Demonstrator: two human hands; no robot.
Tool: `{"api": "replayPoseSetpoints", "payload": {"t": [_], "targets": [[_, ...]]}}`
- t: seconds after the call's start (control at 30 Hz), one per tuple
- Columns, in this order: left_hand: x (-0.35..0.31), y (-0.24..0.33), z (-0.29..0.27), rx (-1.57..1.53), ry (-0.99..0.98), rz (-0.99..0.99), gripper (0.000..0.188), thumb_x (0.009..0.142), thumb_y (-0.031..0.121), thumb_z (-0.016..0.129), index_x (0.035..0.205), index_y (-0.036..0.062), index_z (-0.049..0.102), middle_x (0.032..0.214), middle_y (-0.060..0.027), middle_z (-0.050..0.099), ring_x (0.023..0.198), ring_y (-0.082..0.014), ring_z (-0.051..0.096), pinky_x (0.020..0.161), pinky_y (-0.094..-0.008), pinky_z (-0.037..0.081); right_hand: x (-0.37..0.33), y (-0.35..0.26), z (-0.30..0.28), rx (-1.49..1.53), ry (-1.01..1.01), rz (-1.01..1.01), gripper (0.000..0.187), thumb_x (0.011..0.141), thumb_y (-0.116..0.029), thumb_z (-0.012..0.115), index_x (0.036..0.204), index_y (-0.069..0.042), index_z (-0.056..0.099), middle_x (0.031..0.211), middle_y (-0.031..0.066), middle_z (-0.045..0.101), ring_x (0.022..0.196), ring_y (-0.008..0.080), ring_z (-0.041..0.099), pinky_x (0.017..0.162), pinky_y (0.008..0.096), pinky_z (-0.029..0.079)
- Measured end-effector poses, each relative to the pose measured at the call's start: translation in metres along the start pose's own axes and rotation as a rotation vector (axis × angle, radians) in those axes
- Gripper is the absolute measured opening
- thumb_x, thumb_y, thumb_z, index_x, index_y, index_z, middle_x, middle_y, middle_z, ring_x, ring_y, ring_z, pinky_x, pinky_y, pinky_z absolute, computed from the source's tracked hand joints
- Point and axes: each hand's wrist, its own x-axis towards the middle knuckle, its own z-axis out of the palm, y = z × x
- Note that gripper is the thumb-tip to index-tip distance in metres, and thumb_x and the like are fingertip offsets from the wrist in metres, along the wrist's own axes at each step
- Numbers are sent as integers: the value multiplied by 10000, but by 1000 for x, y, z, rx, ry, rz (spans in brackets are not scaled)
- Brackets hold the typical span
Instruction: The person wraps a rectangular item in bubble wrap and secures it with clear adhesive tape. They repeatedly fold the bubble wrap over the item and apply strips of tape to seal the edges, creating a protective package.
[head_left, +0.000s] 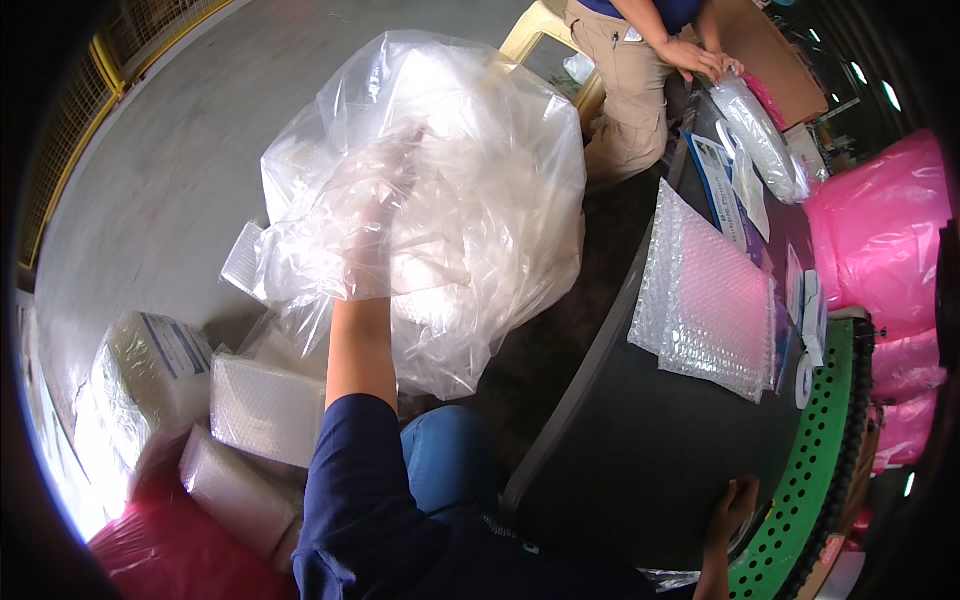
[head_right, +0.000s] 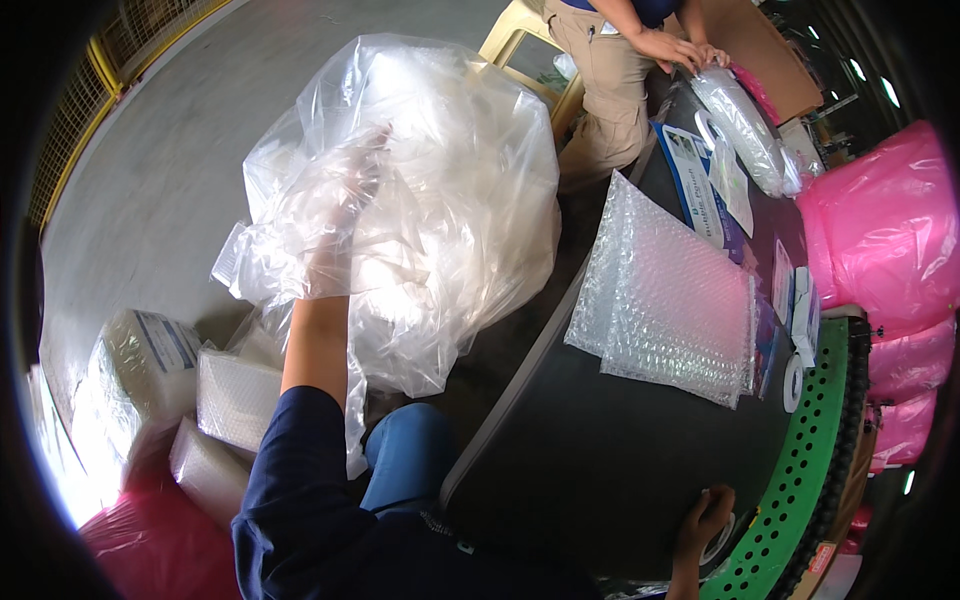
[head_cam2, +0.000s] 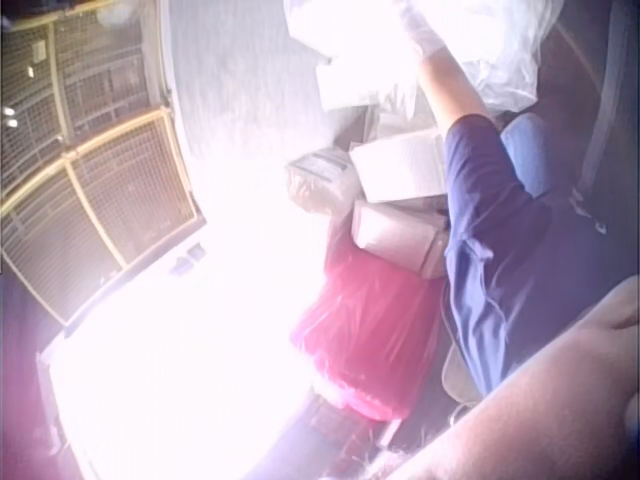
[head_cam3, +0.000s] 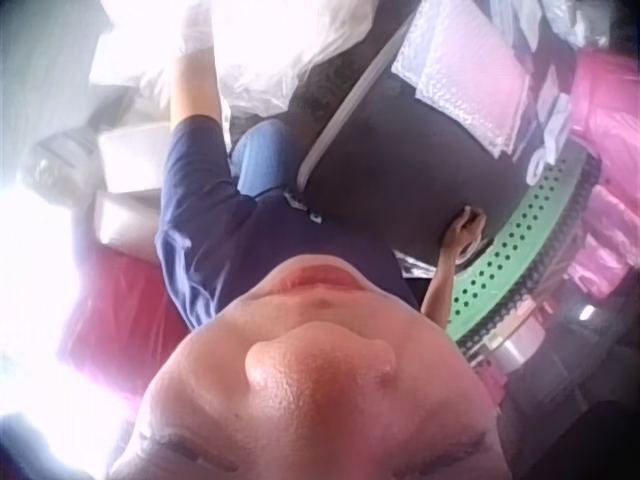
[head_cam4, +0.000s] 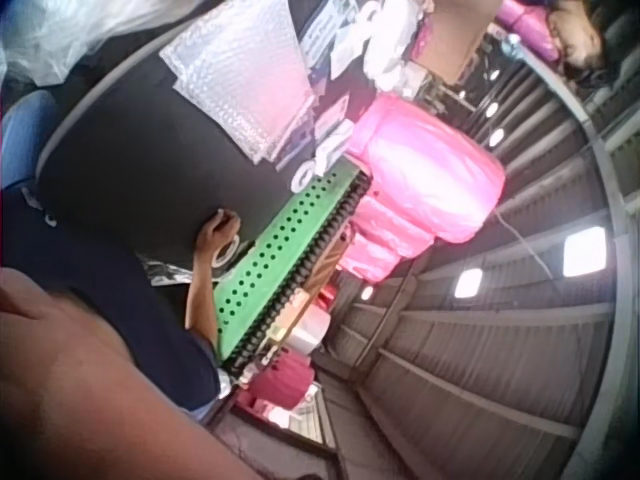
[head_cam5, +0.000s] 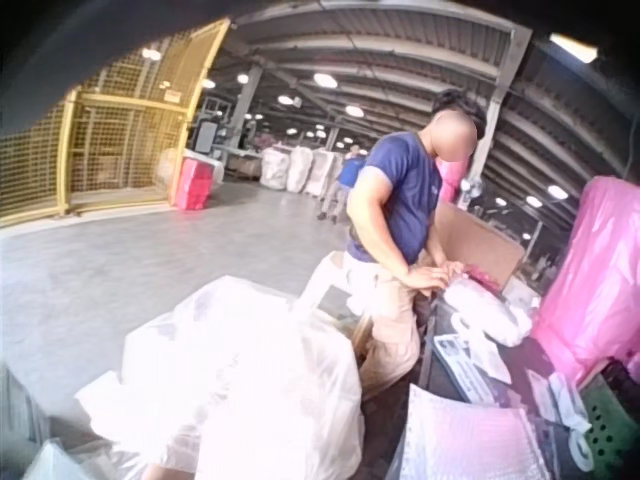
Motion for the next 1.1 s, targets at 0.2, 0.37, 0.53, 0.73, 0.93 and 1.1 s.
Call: {"api": "replayPoseSetpoints", "payload": {"t": [0.2, 0.37, 0.53, 0.73, 0.93, 1.1], "targets": [[24, -10, 6, 164, -27, -25, 509, 922, 280, 545, 1355, 70, 379, 1242, -120, 527, 1103, -216, 524, 936, -342, 439, 1, -2, 2, 5, 5, 49, 60, 878, -54, 445, 856, 2, 444, 755, 114, 449, 708, 231, 470, 685, 318, 380], [27, -20, 6, 209, -114, -28, 527, 914, 281, 558, 1361, 71, 372, 1230, -124, 537, 1090, -222, 533, 927, -345, 443, -3, -4, 3, -12, 18, 94, 53, 877, -51, 445, 856, -2, 452, 749, 121, 452, 698, 242, 473, 684, 334, 380], [24, -28, 0, 234, -193, -13, 545, 907, 282, 571, 1367, 72, 366, 1218, -127, 547, 1077, -228, 543, 918, -348, 447, -3, -5, 0, -155, 6, 50, 51, 876, -54, 452, 859, -6, 453, 753, 123, 454, 701, 248, 471, 677, 348, 372], [22, -35, -6, 266, -259, 0, 568, 898, 283, 587, 1374, 73, 358, 1203, -131, 559, 1061, -236, 553, 907, -352, 452, -4, 2, 0, -122, 28, 17, 61, 872, -69, 454, 851, -12, 452, 750, 107, 447, 689, 227, 464, 655, 335, 367], [24, -37, -14, 296, -304, 22, 590, 890, 284, 602, 1381, 75, 350, 1188, -135, 571, 1045, -243, 564, 896, -355, 458, -4, -8, 2, -91, 17, 63, 46, 861, -52, 442, 845, -11, 452, 728, 99, 438, 671, 208, 461, 633, 322, 362], [21, -49, -19, 314, -330, 23, 610, 882, 285, 615, 1387, 76, 343, 1176, -139, 581, 1032, -250, 573, 887, -358, 462, 1, -8, 2, -17, 19, 32, 62, 872, -59, 460, 850, -2, 454, 726, 122, 457, 686, 249, 484, 658, 335, 375]]}}
